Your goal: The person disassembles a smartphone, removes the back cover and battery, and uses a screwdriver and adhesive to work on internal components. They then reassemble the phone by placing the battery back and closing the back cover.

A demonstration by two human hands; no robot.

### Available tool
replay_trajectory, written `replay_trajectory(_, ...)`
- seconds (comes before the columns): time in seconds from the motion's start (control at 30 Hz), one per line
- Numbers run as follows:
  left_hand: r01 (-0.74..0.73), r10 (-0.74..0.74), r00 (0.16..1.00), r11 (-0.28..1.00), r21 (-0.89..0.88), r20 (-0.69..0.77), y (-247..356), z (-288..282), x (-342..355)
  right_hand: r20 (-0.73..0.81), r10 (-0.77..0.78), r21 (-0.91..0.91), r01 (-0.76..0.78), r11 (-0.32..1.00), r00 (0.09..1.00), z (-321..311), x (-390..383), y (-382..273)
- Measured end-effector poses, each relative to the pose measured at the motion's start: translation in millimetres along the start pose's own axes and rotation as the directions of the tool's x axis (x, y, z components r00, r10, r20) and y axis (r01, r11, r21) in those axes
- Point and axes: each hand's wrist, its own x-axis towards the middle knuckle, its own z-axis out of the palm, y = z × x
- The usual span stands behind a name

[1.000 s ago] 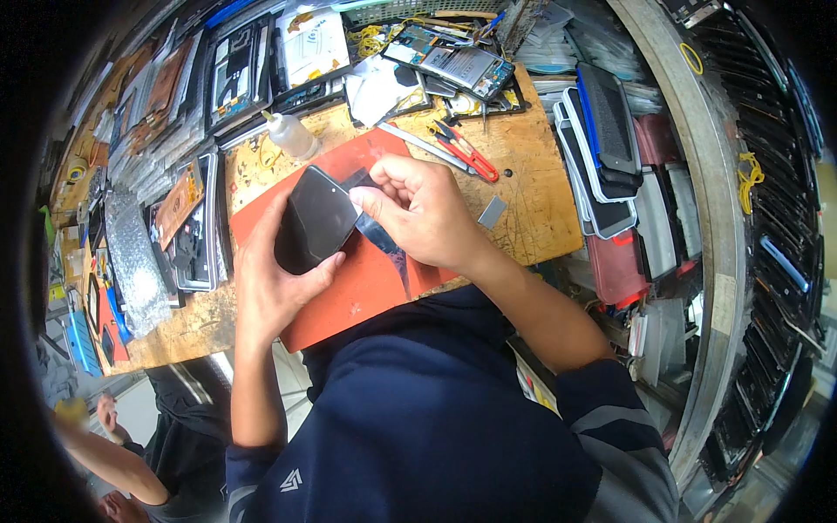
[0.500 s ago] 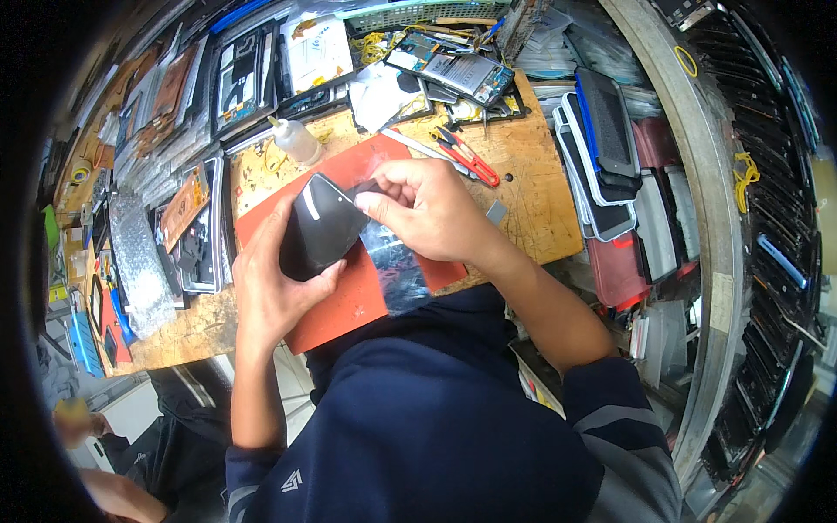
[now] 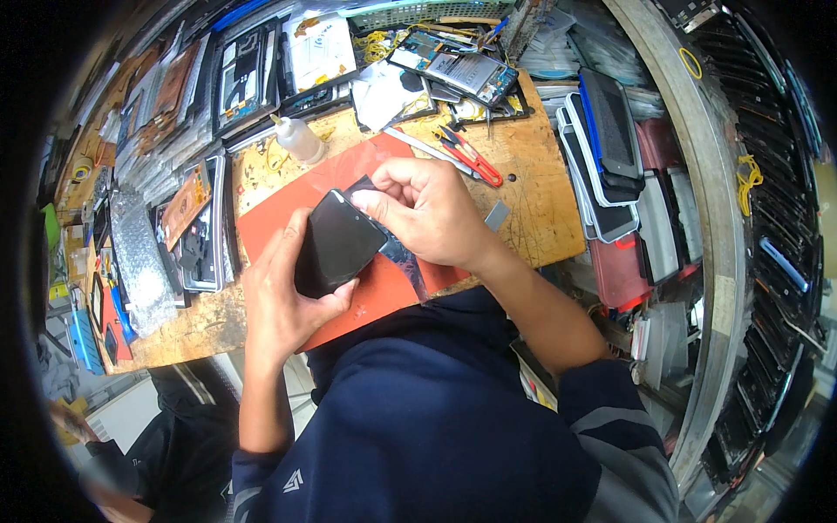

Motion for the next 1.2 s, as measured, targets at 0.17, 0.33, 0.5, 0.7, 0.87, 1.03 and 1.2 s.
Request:
replay_trajectory(0.17,0.022,-0.022,0.999,1.0,-0.006,0.044,3.3,-0.4,-4.9,-0.025,0.007,0.052,-0.006,0.999,1.0,6.9,-3.3,3.8)
replay_trajectory(0.33,-0.015,0.016,1.0,0.998,-0.065,0.019,1.4,-0.6,-3.3,-0.067,-0.034,0.061,0.038,0.997,0.997,10.1,-4.3,2.5)
replay_trajectory(0.5,-0.015,0.017,0.999,0.998,-0.059,0.033,0.7,-0.8,-1.7,-0.084,-0.04,0.075,0.046,0.996,0.996,10.8,-5.4,4.5)
replay_trajectory(0.7,-0.083,0.084,0.996,0.996,-0.019,0.028,0.3,3.5,-5.0,-0.047,-0.045,0.059,0.048,0.997,0.998,7.4,-3.6,8.7)
replay_trajectory(0.87,-0.12,0.12,0.992,0.993,0.002,0.035,-3.6,6.8,-9.5,-0.04,-0.012,0.056,0.014,0.998,0.999,10.6,-2.0,12.8)
replay_trajectory(1.03,-0.109,0.11,0.994,0.994,-0.013,0.029,-4.2,10.6,-13.6,-0.015,0.002,-0.002,-0.002,1.0,1.0,12.9,4.4,11.5)
replay_trajectory(1.2,-0.085,0.086,0.996,0.996,-0.039,0.022,-3.2,9.7,-11.1,0.054,0.007,-0.105,-0.001,0.994,0.999,3.3,16.3,-2.6)
